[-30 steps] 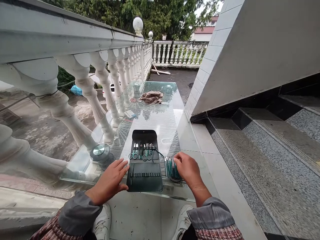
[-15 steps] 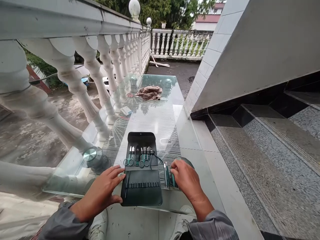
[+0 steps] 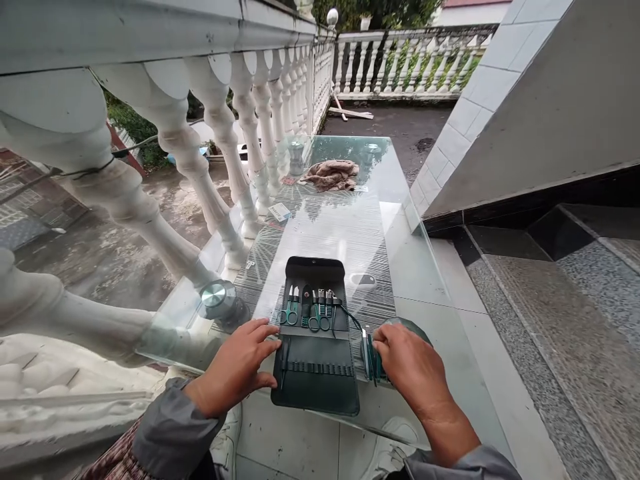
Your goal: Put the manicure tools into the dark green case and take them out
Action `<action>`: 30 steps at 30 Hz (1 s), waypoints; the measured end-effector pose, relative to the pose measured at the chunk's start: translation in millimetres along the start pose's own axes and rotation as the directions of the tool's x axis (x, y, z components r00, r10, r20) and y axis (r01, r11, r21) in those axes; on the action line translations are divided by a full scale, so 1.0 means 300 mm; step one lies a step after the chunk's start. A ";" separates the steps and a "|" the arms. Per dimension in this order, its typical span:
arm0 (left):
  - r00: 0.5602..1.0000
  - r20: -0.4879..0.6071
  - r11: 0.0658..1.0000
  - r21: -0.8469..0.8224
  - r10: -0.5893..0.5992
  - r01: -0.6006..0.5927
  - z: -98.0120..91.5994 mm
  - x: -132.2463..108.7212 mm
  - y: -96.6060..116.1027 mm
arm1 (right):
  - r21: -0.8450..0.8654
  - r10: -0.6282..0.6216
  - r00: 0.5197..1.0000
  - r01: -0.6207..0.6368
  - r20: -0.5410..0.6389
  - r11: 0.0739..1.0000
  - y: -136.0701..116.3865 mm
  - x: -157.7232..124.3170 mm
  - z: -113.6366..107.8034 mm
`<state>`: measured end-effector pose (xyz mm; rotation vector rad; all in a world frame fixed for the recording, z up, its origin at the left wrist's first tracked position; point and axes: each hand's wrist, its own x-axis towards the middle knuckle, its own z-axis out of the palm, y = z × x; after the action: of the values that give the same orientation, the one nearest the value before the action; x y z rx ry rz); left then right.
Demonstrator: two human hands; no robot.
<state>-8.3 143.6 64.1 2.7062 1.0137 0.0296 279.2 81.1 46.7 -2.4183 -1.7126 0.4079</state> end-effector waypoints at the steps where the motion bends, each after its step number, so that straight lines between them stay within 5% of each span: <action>1: 1.000 -0.002 1.000 -0.006 -0.002 0.002 -0.002 0.000 0.000 | 0.003 0.004 1.000 -0.004 0.006 1.000 -0.002 -0.002 -0.002; 10: 0.996 -0.078 0.997 -0.067 -0.044 0.039 -0.009 0.017 0.006 | -0.015 0.020 1.000 -0.020 0.012 1.000 -0.003 -0.007 0.003; 15: 0.982 -0.178 0.995 -0.086 -0.056 0.041 -0.009 0.039 0.018 | 0.014 -0.014 0.993 0.016 -0.114 1.000 -0.032 -0.008 0.007; 21: 0.973 -0.196 0.986 -0.090 0.124 -0.143 0.016 0.086 0.058 | -0.045 -0.122 0.952 0.114 -0.282 0.992 -0.094 0.009 0.029; 30: 0.951 -0.130 0.959 -0.008 0.280 -0.283 0.064 0.126 0.093 | -0.234 -0.123 0.960 0.062 -0.254 0.970 -0.139 0.053 0.052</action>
<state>40.4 143.7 49.6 2.8316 0.6436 0.2690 241.8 109.5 41.4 -2.3904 -1.8230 -0.1274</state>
